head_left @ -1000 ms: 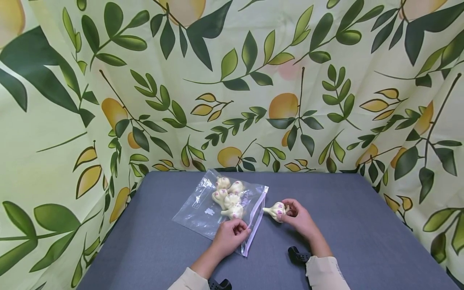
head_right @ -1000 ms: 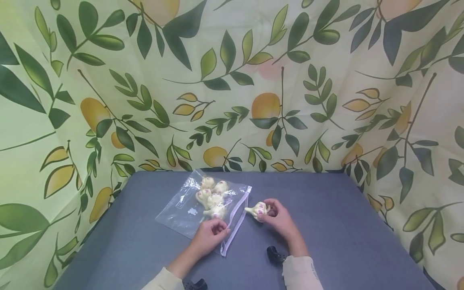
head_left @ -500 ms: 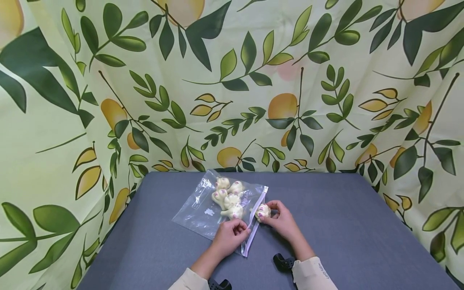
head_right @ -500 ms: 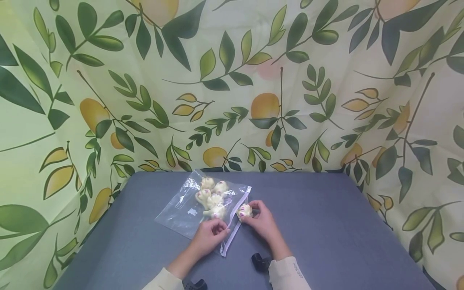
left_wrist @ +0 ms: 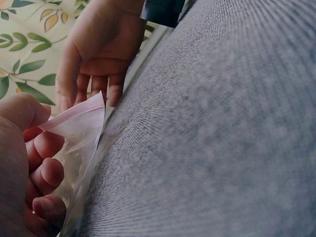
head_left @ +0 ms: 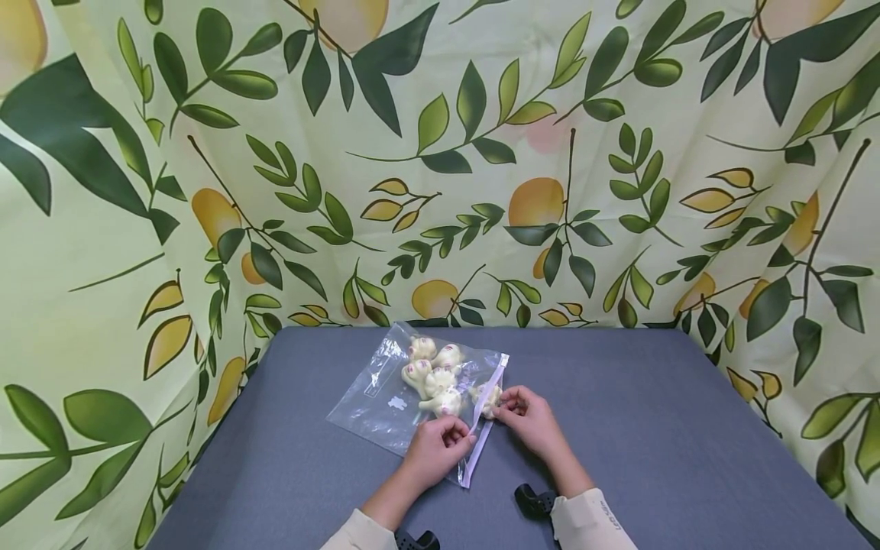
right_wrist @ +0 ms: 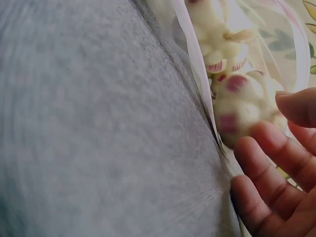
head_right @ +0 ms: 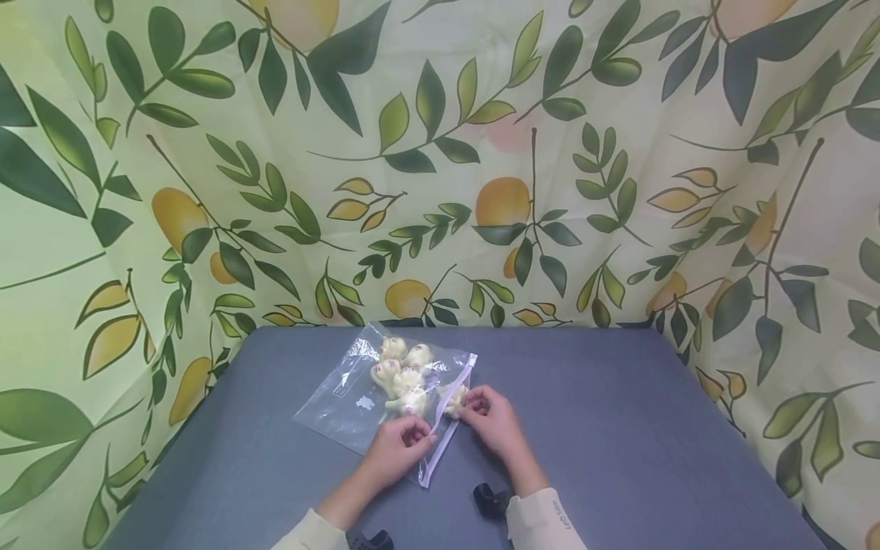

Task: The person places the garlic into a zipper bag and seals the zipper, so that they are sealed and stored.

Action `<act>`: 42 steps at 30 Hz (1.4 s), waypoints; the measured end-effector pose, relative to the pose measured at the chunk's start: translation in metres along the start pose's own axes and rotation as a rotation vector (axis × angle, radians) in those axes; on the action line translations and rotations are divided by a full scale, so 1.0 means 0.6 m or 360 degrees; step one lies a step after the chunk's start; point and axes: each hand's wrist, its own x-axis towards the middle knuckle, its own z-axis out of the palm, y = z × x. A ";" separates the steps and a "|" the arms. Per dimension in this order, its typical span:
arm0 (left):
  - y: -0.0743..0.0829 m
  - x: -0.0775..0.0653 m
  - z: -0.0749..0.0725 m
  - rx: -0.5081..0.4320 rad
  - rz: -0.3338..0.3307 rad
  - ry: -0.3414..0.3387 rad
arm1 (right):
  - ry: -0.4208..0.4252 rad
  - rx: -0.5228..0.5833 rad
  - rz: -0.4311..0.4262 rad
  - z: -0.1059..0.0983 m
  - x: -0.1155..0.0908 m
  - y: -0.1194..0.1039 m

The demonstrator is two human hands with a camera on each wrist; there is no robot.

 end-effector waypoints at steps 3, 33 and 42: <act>0.001 -0.001 -0.001 -0.0003 -0.0003 0.0000 | -0.0094 -0.0026 -0.0053 0.002 -0.003 -0.002; 0.000 0.006 -0.006 0.0047 0.0070 -0.0002 | 0.0183 0.0127 0.0226 0.009 0.037 -0.024; 0.003 0.002 -0.002 0.0058 0.0026 -0.0103 | 0.0147 0.0038 0.0335 0.038 0.061 -0.022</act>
